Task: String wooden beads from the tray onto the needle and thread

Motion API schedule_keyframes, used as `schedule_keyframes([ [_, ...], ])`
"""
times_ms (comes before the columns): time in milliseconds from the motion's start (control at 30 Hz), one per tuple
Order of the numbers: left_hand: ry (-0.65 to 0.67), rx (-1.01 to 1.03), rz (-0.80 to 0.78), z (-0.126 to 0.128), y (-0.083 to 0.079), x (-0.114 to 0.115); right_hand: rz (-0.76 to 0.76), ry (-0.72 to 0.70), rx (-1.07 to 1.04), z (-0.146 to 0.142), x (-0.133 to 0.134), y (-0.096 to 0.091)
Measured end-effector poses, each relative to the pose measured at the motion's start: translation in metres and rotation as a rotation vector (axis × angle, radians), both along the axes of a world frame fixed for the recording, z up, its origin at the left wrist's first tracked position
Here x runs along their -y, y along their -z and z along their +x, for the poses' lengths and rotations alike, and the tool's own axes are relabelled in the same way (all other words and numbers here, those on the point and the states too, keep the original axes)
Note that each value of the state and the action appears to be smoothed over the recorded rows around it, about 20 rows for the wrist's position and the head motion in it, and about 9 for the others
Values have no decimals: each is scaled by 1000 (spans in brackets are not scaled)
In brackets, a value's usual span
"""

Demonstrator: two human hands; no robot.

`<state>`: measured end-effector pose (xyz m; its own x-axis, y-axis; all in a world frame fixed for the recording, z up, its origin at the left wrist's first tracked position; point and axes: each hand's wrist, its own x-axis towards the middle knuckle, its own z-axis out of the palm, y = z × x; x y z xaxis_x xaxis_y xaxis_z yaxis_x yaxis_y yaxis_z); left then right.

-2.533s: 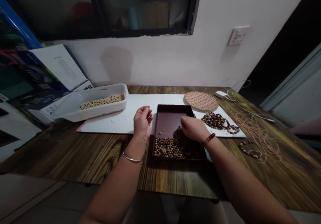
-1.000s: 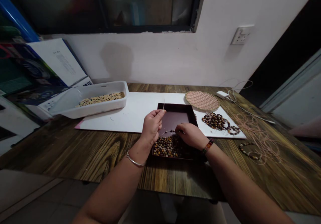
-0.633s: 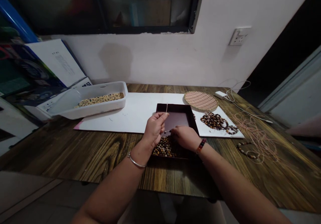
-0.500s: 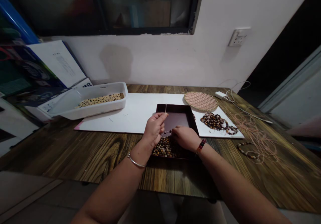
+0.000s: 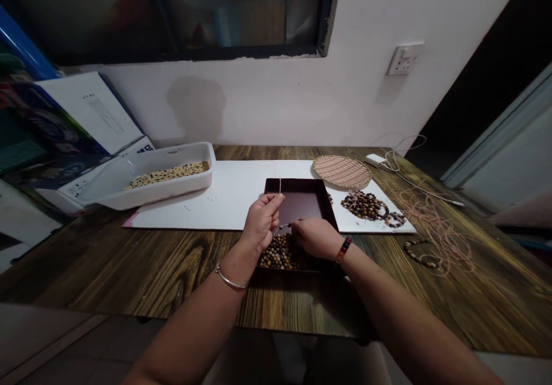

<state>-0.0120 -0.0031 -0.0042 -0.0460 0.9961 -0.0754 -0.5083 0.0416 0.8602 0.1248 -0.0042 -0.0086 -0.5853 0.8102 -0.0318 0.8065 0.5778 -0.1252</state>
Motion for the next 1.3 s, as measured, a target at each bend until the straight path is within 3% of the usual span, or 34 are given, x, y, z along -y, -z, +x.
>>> schedule_keyframes([
  [67, 2, 8, 6, 0, -1, 0, -130, 8, -266, 3, -1, -3],
  [200, 20, 10, 5, -1, -1, 1, -595, 135, -981, 10, -3, -14],
  [267, 39, 8, 1, -1, -1, 2, -775, 205, -1234, 12, -3, -18],
  [400, 86, 8, -9, 0, -1, 4, -974, 194, -1510, 12, -5, -18],
  [567, 145, 5, -42, 1, -1, 4, -1094, 132, -1627, 13, -8, -12],
  [767, 302, 20, -86, 0, 1, 4, -1065, 144, -1645, 10, -9, -8],
  [900, 363, 11, -94, 0, 0, 5, -890, 219, -1621, 5, -8, -6],
  [1067, 344, -26, -98, 1, -1, 8, -607, 338, -1536, 2, -6, -6],
  [1300, 366, -3, -79, 2, 1, 6, -446, 262, -1443, 1, -2, -10],
])
